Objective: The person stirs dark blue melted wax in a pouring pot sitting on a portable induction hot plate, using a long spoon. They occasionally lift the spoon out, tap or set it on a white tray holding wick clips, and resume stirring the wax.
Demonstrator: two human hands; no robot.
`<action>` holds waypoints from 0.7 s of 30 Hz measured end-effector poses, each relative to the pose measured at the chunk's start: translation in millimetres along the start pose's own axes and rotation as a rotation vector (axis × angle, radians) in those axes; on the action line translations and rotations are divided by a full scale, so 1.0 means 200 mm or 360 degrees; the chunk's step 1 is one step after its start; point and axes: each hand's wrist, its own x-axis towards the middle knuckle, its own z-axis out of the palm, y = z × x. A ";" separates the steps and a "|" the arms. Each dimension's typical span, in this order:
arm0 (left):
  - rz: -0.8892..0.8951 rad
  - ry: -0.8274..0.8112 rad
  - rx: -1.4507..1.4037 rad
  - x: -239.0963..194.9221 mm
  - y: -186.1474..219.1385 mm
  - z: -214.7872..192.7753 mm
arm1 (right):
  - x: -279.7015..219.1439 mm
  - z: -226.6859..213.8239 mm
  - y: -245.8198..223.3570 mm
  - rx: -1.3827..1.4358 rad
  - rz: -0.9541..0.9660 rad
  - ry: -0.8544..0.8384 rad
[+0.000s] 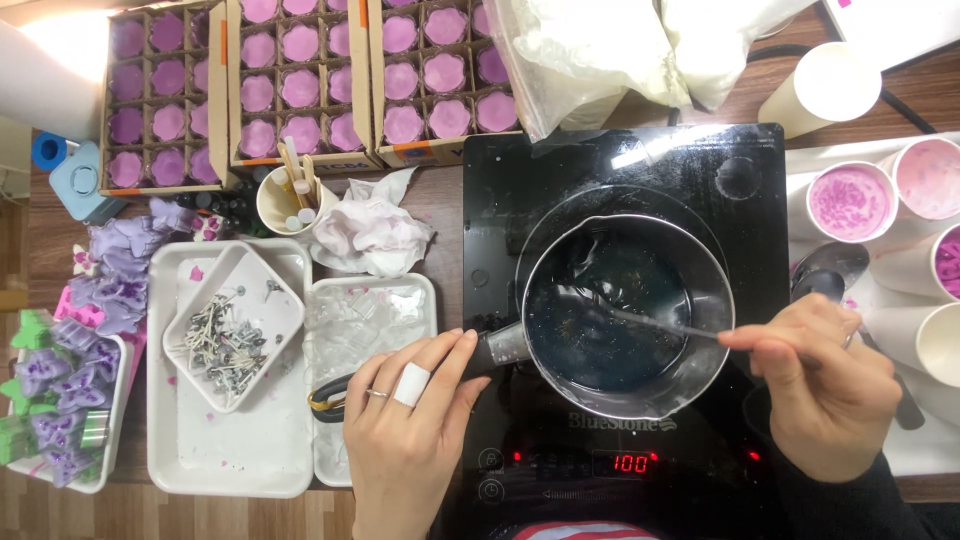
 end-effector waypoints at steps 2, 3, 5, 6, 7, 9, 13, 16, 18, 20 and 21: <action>0.0000 0.0002 0.0007 0.00 0.00 0.00 | -0.02 -0.01 -0.01 0.0021 0.0031 -0.0027; -0.0008 -0.0003 0.0010 0.00 0.00 0.00 | -0.03 -0.01 -0.02 0.0033 0.0023 -0.0089; -0.0016 -0.0008 0.0016 0.00 0.00 0.00 | -0.06 -0.01 -0.01 0.0048 0.0015 -0.0151; -0.0014 -0.0007 0.0018 0.00 0.00 0.00 | -0.08 -0.01 0.00 0.0184 0.0075 -0.0176; -0.0011 -0.0005 0.0019 -0.01 0.00 0.00 | -0.10 -0.01 0.02 0.0320 0.0135 -0.0201; -0.0015 -0.0009 0.0023 -0.01 0.00 0.00 | -0.15 -0.02 0.05 0.0483 0.0313 -0.0160; -0.0025 -0.0011 0.0025 -0.01 0.00 0.00 | -0.24 -0.02 0.16 0.1162 0.0411 -0.0046; -0.0027 -0.0020 0.0022 0.00 0.00 0.00 | -0.32 -0.03 0.25 0.1350 0.0467 0.0006; -0.0028 -0.0019 0.0027 -0.01 0.00 0.00 | -0.32 -0.03 0.27 0.1391 0.0463 0.0037; -0.0030 -0.0018 0.0031 -0.01 0.00 0.00 | -0.32 -0.03 0.28 0.1430 0.0458 0.0069; -0.0031 -0.0017 0.0030 -0.01 0.00 0.00 | -0.32 -0.03 0.27 0.1432 0.0458 0.0078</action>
